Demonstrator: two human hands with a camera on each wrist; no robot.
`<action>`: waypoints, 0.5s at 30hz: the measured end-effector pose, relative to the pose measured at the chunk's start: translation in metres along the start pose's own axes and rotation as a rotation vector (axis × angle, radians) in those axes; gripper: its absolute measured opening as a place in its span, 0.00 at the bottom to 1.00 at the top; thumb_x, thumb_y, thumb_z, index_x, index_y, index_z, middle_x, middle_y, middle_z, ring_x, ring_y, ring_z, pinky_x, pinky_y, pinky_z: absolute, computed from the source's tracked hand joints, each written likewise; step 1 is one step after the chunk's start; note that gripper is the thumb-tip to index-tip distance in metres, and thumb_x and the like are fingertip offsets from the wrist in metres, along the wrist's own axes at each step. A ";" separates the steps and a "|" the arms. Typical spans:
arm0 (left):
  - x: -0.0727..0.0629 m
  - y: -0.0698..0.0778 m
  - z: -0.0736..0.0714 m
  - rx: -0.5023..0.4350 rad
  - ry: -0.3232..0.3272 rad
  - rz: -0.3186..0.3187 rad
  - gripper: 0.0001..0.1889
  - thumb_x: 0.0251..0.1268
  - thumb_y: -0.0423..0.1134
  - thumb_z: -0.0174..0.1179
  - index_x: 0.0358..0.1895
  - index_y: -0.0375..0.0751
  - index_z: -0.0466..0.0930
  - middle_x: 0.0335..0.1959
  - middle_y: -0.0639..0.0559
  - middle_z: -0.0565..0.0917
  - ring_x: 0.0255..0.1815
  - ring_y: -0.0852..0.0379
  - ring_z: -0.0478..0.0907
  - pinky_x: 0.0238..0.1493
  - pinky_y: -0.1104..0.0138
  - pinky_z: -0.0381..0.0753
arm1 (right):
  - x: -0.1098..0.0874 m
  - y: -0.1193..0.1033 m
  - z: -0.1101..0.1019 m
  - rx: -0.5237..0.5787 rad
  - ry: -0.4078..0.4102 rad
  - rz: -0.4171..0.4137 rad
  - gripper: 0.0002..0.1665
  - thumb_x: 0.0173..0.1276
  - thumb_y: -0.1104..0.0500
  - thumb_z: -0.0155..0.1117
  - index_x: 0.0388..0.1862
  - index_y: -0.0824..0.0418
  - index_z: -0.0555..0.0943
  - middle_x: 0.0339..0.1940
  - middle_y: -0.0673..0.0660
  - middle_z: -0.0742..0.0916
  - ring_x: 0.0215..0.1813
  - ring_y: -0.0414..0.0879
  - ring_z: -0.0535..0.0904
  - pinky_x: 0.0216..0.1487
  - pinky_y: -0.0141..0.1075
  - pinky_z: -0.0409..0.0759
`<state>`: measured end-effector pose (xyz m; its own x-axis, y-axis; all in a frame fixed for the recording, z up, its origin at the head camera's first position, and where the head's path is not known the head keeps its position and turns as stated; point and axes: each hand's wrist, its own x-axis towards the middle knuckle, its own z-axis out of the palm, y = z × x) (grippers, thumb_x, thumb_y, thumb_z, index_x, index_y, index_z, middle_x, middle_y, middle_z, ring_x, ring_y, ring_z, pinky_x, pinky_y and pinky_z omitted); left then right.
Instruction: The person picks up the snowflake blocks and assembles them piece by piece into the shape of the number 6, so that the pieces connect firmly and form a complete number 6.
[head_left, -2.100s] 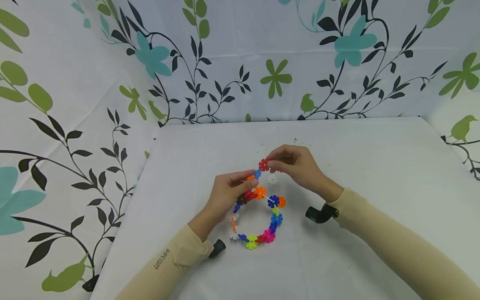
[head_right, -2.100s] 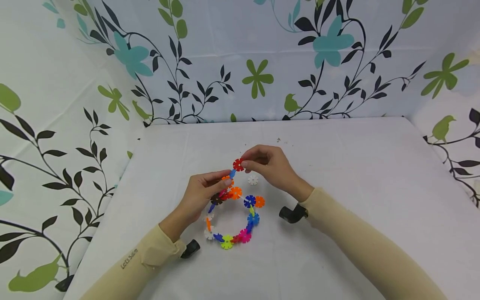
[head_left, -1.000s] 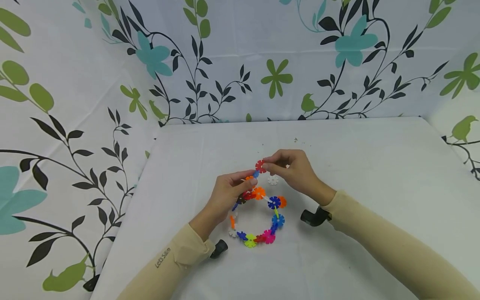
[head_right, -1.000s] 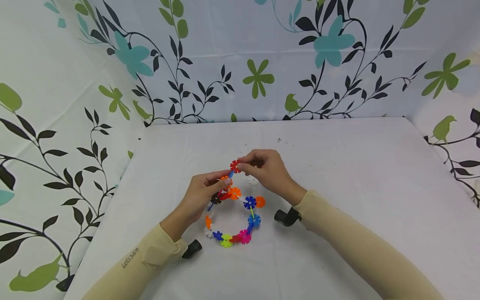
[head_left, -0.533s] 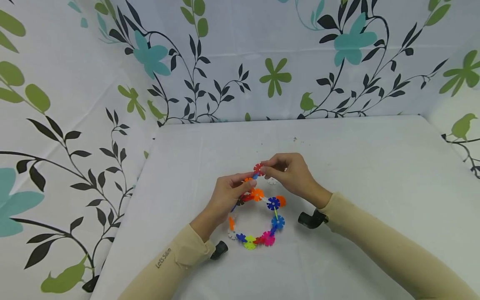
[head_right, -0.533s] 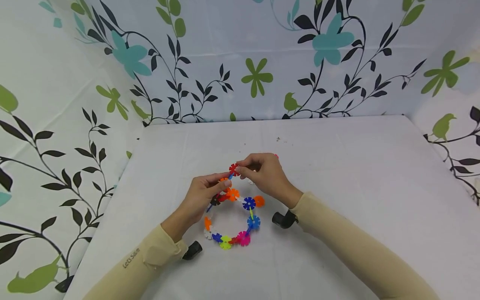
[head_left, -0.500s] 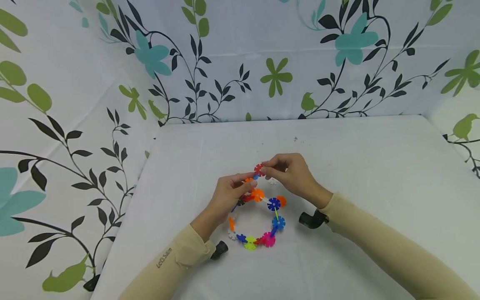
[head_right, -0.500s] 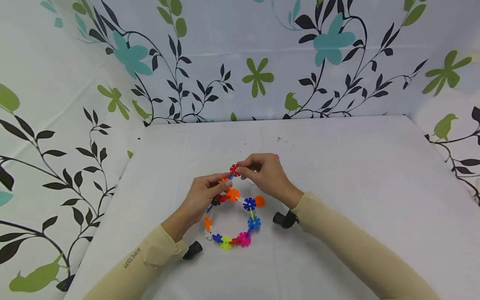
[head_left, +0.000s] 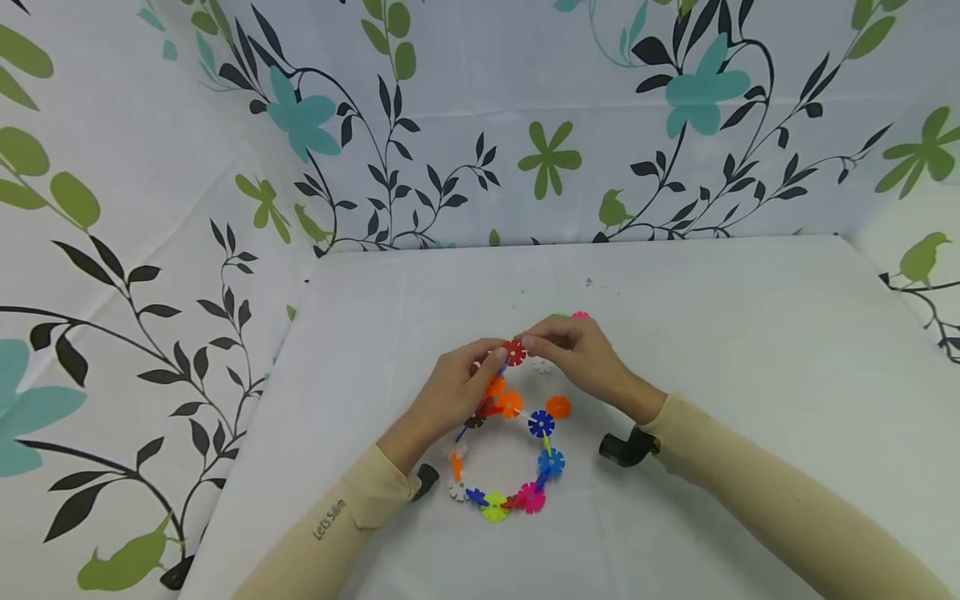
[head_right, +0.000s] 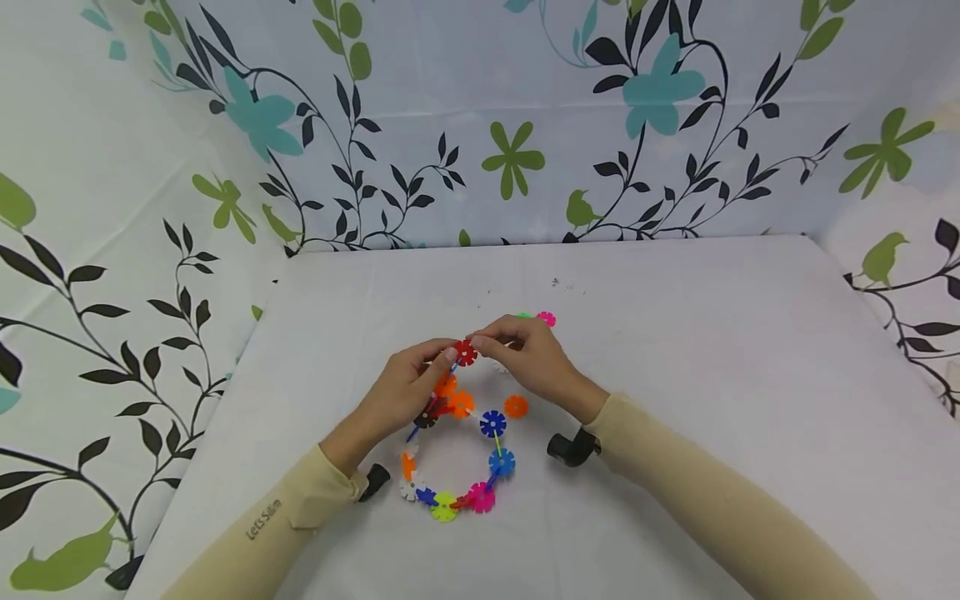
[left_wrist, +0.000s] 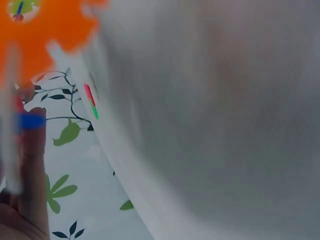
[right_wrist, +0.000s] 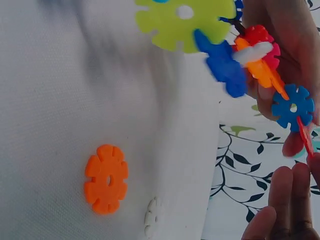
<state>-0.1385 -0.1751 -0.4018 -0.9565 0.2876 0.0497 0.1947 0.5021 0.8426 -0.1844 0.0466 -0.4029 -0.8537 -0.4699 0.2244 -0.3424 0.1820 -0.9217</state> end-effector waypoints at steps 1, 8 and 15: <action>0.000 0.000 0.000 0.026 0.002 0.017 0.20 0.81 0.54 0.49 0.62 0.49 0.80 0.46 0.54 0.84 0.34 0.54 0.78 0.36 0.61 0.82 | 0.000 0.000 0.000 0.000 0.000 -0.001 0.10 0.76 0.59 0.62 0.46 0.60 0.88 0.44 0.53 0.88 0.49 0.48 0.84 0.54 0.45 0.82; -0.001 -0.002 -0.002 0.053 0.014 0.009 0.15 0.81 0.49 0.50 0.58 0.48 0.81 0.42 0.54 0.83 0.32 0.54 0.79 0.35 0.62 0.82 | 0.002 0.007 -0.008 -0.034 0.083 0.054 0.17 0.80 0.54 0.57 0.58 0.61 0.85 0.46 0.57 0.88 0.51 0.50 0.82 0.56 0.54 0.80; -0.002 -0.006 -0.007 -0.005 0.056 -0.062 0.16 0.81 0.50 0.50 0.55 0.46 0.83 0.51 0.51 0.85 0.49 0.50 0.83 0.54 0.54 0.82 | 0.007 0.021 -0.023 -0.025 0.193 0.171 0.23 0.79 0.48 0.57 0.65 0.57 0.81 0.52 0.58 0.87 0.53 0.52 0.83 0.56 0.57 0.78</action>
<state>-0.1395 -0.1837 -0.4030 -0.9774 0.2098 0.0268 0.1335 0.5137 0.8475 -0.2061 0.0670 -0.4132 -0.9583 -0.2571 0.1247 -0.1944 0.2668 -0.9439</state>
